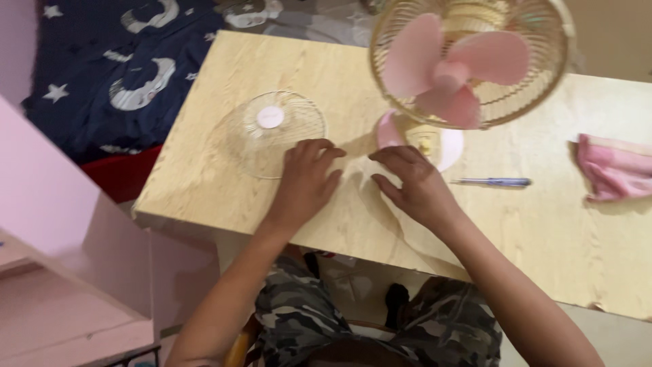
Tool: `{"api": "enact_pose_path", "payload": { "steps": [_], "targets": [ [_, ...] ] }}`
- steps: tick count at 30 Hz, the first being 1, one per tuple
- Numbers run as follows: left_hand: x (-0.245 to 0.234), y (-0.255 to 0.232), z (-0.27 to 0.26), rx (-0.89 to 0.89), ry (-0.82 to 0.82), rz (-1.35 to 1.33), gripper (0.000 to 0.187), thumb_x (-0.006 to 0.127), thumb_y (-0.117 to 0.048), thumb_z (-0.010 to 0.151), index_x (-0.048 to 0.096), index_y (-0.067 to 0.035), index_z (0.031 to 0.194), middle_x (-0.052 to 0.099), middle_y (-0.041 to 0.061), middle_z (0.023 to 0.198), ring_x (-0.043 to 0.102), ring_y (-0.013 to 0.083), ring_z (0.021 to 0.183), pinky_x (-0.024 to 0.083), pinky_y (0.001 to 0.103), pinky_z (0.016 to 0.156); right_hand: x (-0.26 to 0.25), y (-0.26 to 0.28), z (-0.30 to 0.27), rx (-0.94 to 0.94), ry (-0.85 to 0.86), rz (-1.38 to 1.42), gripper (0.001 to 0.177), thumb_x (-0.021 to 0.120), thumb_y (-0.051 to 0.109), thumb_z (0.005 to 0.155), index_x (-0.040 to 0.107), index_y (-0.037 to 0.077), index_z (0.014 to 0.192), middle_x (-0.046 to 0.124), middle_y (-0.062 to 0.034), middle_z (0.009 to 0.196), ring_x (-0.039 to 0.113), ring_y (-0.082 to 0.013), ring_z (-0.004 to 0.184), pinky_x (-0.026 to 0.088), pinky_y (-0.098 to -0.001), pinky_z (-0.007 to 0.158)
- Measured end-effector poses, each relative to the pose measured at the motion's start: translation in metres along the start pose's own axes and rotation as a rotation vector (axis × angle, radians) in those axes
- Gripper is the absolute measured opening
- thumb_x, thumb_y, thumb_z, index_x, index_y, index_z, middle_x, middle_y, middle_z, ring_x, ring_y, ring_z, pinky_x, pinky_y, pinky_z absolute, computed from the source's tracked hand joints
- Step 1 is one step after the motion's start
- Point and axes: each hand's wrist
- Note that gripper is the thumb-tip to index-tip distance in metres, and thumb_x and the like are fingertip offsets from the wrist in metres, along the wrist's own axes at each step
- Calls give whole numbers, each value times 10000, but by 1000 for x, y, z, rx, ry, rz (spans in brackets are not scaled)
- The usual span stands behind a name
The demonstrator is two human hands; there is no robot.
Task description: The person disassembles a small electric fan on a wooden table. They remove the front grille, unscrew the base, and separate the fan head from the stand using a screwdriver. The components are placed on the table.
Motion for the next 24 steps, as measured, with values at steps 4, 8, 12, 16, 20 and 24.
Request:
{"api": "enact_pose_path", "payload": {
  "steps": [4,8,12,16,20,24],
  "targets": [
    [-42,30,-28,-16,-68,84,418,754,-153,874,635,-101,1271,540,125,1369,459,339,1333,359,506,1085,34,14,22,-84,1,13,606,798,212,853,564,54,1389,581,-184,1353,602,-345,1233,547,-426,991],
    [-69,63,-46,-71,-86,182,600,804,-223,850,545,-114,1380,462,158,1471,388,377,1425,325,516,1155,62,26,49,-48,74,-1,801,828,330,856,430,91,1508,450,-212,1499,537,-382,1326,533,-427,1010],
    [-73,100,-48,-122,-51,150,945,850,-404,806,341,-90,1538,292,244,1595,220,447,1503,186,592,1213,83,37,67,-9,102,30,947,839,402,817,339,79,1553,346,-273,1557,423,-454,1398,458,-491,1085],
    [-69,123,-45,-229,90,126,1117,863,-529,793,223,-83,1592,203,247,1635,143,420,1547,57,658,1212,100,43,83,42,182,-37,1030,873,434,780,299,66,1552,300,-276,1570,311,-471,1436,339,-578,1125],
    [-68,130,-37,-350,219,126,1179,891,-509,719,200,-123,1592,217,199,1616,139,384,1543,-3,670,1215,114,41,89,78,156,-17,992,852,397,788,317,87,1563,292,-272,1589,292,-475,1474,384,-526,1140],
    [-74,137,-22,-396,222,112,1207,932,-444,673,199,-152,1586,245,196,1581,187,395,1519,109,626,1222,122,32,100,77,140,9,957,850,379,784,342,111,1550,306,-250,1588,317,-445,1466,415,-515,1129]
  ]
}}
Point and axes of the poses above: each hand's wrist, its own z-axis towards the middle knuckle, its own x-axis out of the palm, y = z × x
